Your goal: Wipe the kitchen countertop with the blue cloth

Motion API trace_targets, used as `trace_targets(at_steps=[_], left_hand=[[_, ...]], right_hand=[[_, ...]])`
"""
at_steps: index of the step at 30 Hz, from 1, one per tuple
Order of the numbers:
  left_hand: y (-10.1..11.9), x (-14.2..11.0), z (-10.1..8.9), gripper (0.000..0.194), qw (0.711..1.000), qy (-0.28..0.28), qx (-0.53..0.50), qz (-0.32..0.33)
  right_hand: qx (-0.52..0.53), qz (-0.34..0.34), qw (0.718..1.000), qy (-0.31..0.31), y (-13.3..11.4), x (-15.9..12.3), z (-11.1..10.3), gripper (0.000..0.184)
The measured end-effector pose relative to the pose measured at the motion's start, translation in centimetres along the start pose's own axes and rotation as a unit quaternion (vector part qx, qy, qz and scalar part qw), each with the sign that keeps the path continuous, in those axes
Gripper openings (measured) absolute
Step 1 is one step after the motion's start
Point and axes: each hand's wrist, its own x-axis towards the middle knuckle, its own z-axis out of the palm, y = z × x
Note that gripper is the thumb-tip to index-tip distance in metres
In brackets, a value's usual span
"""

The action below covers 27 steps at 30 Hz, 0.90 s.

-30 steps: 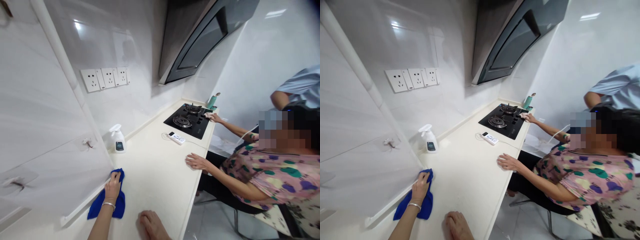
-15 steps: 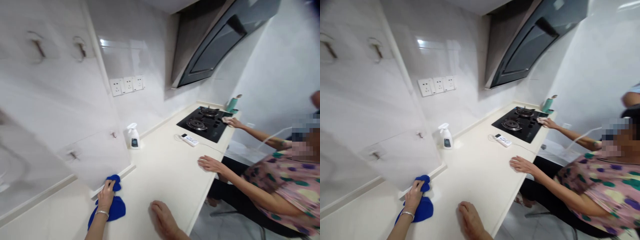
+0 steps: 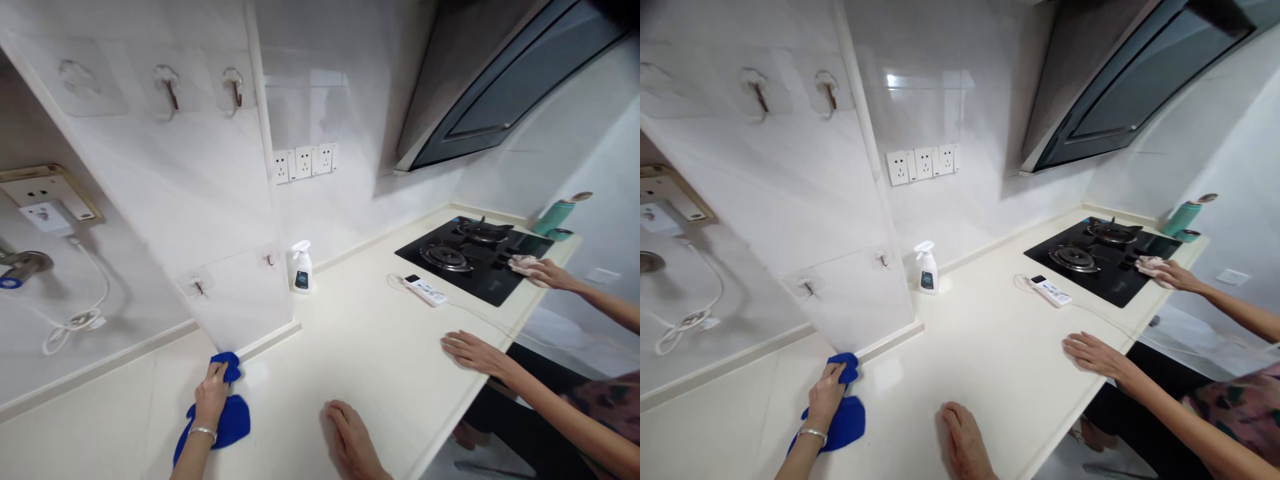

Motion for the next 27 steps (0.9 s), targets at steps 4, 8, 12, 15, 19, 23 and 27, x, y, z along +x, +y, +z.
trace_targets(at_steps=[4, 8, 12, 15, 19, 23, 27], left_hand=[[1.0, 0.9, 0.8, 0.051, 0.999, 0.0, 0.002, 0.036], [2.5, 1.9, 1.8, 0.051, 0.998, -0.001, 0.006, 0.068], [4.6, 2.9, 2.6, 0.055, 0.995, -0.008, 0.001, 0.103], [6.6, 3.9, 3.4, 0.058, 0.992, -0.016, -0.009, 0.129], [10.0, 5.7, 4.7, 0.061, 0.985, -0.024, -0.029, 0.171], [13.5, 7.7, 5.5, 0.061, 0.976, -0.026, -0.051, 0.209], [16.3, 9.2, 6.0, 0.059, 0.968, -0.023, -0.08, 0.238]], right_hand=[[0.031, 0.033, 0.999, -0.015, 0.1, -0.1, 0.2, 0.046], [0.044, 0.053, 0.997, -0.028, 0.0, -0.1, 0.1, 0.043], [0.034, 0.057, 0.997, -0.049, -0.3, 0.1, -0.3, 0.04], [0.038, 0.056, 0.996, -0.061, -0.6, 0.3, -0.7, 0.042], [0.035, 0.057, 0.995, -0.076, -0.8, 0.5, -1.2, 0.046], [0.02, 0.053, 0.994, -0.091, -1.1, 0.7, -1.3, 0.05], [0.015, 0.057, 0.995, -0.079, -1.3, 1.0, -1.2, 0.049]])
